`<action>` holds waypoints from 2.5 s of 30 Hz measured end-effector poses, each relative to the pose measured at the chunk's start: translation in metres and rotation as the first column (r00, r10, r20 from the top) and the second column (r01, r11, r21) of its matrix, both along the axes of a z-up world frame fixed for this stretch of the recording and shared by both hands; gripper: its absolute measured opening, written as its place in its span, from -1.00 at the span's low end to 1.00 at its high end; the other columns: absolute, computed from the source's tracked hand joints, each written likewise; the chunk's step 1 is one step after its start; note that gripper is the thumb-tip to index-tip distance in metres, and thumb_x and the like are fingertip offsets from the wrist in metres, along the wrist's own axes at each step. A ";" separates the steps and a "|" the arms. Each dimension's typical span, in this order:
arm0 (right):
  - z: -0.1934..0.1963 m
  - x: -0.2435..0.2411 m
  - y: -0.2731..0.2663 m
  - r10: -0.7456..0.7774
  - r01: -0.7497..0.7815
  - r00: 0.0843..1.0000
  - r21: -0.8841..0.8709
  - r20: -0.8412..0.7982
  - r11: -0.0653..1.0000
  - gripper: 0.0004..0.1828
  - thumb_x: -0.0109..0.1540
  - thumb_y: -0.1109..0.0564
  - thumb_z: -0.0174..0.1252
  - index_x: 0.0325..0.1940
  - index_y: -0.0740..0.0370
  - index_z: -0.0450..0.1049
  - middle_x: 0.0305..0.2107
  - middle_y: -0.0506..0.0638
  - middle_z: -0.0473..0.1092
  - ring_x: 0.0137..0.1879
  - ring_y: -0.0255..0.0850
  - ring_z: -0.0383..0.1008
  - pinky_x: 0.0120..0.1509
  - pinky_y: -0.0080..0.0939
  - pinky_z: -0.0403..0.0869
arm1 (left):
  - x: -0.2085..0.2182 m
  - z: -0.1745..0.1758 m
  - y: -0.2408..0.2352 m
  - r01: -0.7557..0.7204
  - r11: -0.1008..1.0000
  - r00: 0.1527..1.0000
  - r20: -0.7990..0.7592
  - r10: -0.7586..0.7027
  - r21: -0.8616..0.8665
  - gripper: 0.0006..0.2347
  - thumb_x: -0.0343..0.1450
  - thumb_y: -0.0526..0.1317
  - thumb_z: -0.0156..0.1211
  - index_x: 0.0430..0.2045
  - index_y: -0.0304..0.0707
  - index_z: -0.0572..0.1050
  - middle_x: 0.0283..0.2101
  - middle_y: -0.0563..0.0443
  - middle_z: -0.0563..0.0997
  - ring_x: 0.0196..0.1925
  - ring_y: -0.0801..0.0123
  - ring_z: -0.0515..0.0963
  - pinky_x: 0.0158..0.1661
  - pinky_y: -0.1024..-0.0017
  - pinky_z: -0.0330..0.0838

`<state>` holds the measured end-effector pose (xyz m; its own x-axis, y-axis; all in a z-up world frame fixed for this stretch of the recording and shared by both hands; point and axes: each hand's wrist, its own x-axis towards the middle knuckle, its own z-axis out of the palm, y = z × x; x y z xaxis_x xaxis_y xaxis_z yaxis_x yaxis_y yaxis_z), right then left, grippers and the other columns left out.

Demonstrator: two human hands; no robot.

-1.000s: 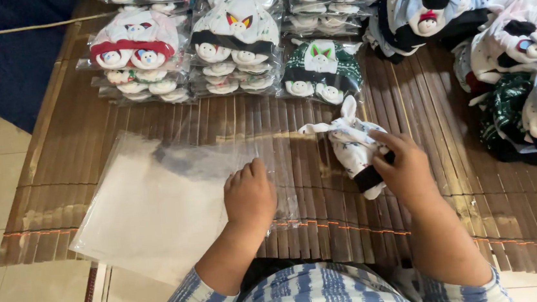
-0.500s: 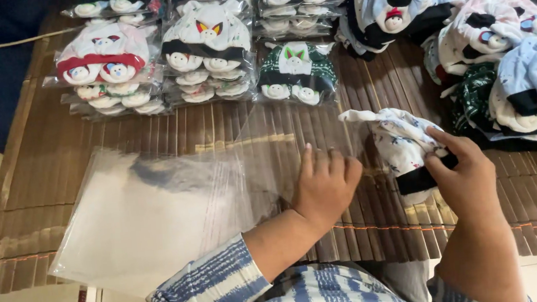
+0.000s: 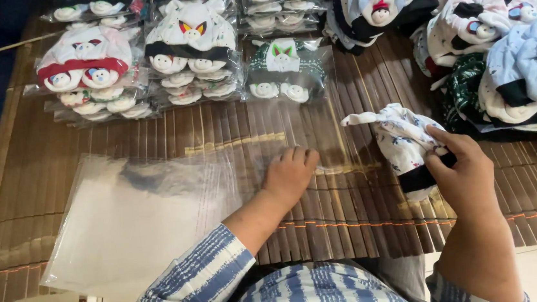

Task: Packaging baby hats into individual plastic bags

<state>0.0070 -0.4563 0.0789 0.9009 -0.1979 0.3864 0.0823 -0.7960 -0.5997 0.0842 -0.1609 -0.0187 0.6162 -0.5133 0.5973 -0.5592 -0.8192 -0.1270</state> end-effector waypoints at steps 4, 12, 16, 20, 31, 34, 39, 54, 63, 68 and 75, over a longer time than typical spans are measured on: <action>-0.002 0.001 -0.003 0.006 -0.005 1.000 -0.025 0.019 1.000 -0.51 0.19 0.35 0.23 0.23 0.29 0.57 -0.08 0.14 0.48 -0.10 -0.07 0.44 0.01 -0.17 0.40 | 0.002 0.005 0.012 0.115 0.991 0.965 -0.229 -0.128 -0.067 -0.71 0.27 -0.32 0.14 -0.14 -0.30 0.36 -0.16 -0.17 0.51 -0.17 0.05 0.53 -0.23 0.22 0.52; 0.008 -0.006 0.000 0.003 0.004 0.998 -0.117 0.064 0.993 -0.46 0.16 0.39 0.23 0.25 0.30 0.58 -0.07 0.21 0.46 -0.19 -0.05 0.42 -0.14 -0.16 0.40 | 0.002 0.002 0.026 0.159 0.983 0.925 -0.335 -0.182 -0.096 -0.70 0.33 -0.35 0.09 -0.05 -0.31 0.46 0.16 -0.34 0.44 0.29 -0.22 0.39 0.28 -0.12 0.25; 0.015 -0.011 -0.003 -0.022 0.037 0.995 -0.157 0.096 0.987 -0.44 0.16 0.39 0.27 0.28 0.29 0.58 -0.03 0.23 0.45 -0.15 -0.01 0.44 -0.07 -0.11 0.42 | 0.007 0.005 0.022 0.197 0.968 0.959 -0.175 -0.224 -0.158 -0.82 0.36 -0.28 0.14 -0.22 -0.35 0.47 0.05 -0.34 0.52 0.15 -0.18 0.51 0.18 -0.02 0.36; 0.030 -0.022 0.001 0.027 0.000 0.982 -0.143 0.187 0.990 -0.47 0.19 0.48 0.27 0.28 0.43 0.56 0.01 0.29 0.43 -0.19 -0.04 0.39 -0.16 -0.15 0.38 | 0.015 0.015 0.016 0.159 0.942 0.944 -0.233 -0.232 -0.294 -0.81 0.33 -0.33 0.16 -0.21 -0.32 0.51 -0.08 -0.18 0.51 -0.06 -0.02 0.50 -0.04 0.13 0.41; 0.036 -0.043 0.018 0.494 -0.499 0.866 0.065 0.079 0.864 -0.52 0.05 0.35 0.23 0.08 0.33 0.54 -0.02 0.19 0.46 -0.31 -0.30 0.43 -0.36 -0.46 0.40 | 0.028 0.026 0.011 -0.098 0.933 0.707 -0.684 -0.179 -0.345 -0.62 0.53 0.05 -0.34 -0.20 -0.21 0.43 -0.13 -0.19 0.51 -0.14 -0.08 0.48 -0.09 0.03 0.32; 0.024 -0.041 0.025 0.574 -0.567 0.819 0.158 0.005 0.808 -0.46 0.03 0.36 0.22 0.12 0.21 0.57 -0.10 0.02 0.45 -0.41 -0.35 0.30 -0.40 -0.45 0.29 | 0.033 0.012 0.013 0.128 0.973 0.943 -0.281 -0.180 -0.194 -0.73 0.23 -0.34 0.27 -0.24 -0.19 0.39 -0.21 -0.10 0.41 -0.20 0.04 0.47 -0.21 0.14 0.38; -0.003 -0.028 0.016 0.473 -0.471 0.879 0.038 -0.068 0.881 -0.55 0.14 0.25 0.21 0.11 0.08 0.62 -0.16 0.19 0.53 -0.10 0.23 0.57 0.00 0.09 0.49 | 0.036 0.012 0.015 0.138 0.986 0.987 -0.064 -0.144 -0.090 -0.71 0.28 -0.20 0.31 -0.21 -0.20 0.38 -0.26 -0.07 0.38 -0.29 0.04 0.49 -0.35 0.19 0.39; -0.009 -0.022 0.035 0.382 -0.382 0.924 0.008 0.010 0.924 -0.55 0.08 0.31 0.23 0.05 0.10 0.63 -0.09 0.19 0.51 -0.01 0.22 0.56 0.03 0.16 0.50 | 0.030 0.005 0.008 0.122 0.984 0.990 -0.049 -0.129 -0.126 -0.73 0.39 -0.11 0.07 -0.10 -0.20 0.43 -0.19 -0.11 0.44 -0.20 0.03 0.50 -0.31 0.20 0.37; 0.001 -0.029 0.028 0.354 -0.364 0.905 0.003 -0.236 0.931 -0.49 0.06 0.24 0.23 0.10 -0.02 0.60 -0.19 0.15 0.55 -0.08 0.23 0.59 -0.06 0.12 0.54 | 0.033 0.005 0.000 0.152 0.984 0.984 0.112 -0.141 -0.097 -0.73 0.39 -0.16 0.17 -0.08 -0.25 0.40 -0.21 -0.17 0.42 -0.28 0.01 0.49 -0.37 0.20 0.33; -0.015 -0.026 0.031 0.152 -0.149 0.974 0.027 -0.169 0.988 -0.49 0.08 0.15 0.29 0.13 -0.10 0.61 -0.15 0.01 0.53 -0.01 0.05 0.57 0.02 0.00 0.51 | 0.028 0.010 -0.010 0.218 0.972 0.959 0.203 -0.196 -0.088 -0.85 0.45 -0.19 0.08 -0.16 -0.16 0.45 -0.28 -0.12 0.44 -0.34 0.05 0.49 -0.43 0.21 0.29; -0.044 -0.017 0.037 -0.040 0.060 0.981 0.101 -0.190 0.993 -0.45 0.11 0.08 0.31 0.21 -0.20 0.58 -0.08 -0.02 0.53 0.13 0.01 0.52 0.17 0.02 0.47 | 0.007 0.028 -0.012 0.310 0.911 0.951 0.093 -0.296 -0.272 -0.76 0.46 -0.31 0.17 -0.02 -0.11 0.35 -0.28 -0.09 0.45 -0.33 0.03 0.51 -0.43 0.22 0.29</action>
<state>-0.0099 -0.4194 0.0345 0.9432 -0.2748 0.1865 -0.0773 -0.7277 -0.6815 0.0915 -0.1725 0.0090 0.4241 -0.4786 0.7688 -0.7854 -0.6171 0.0491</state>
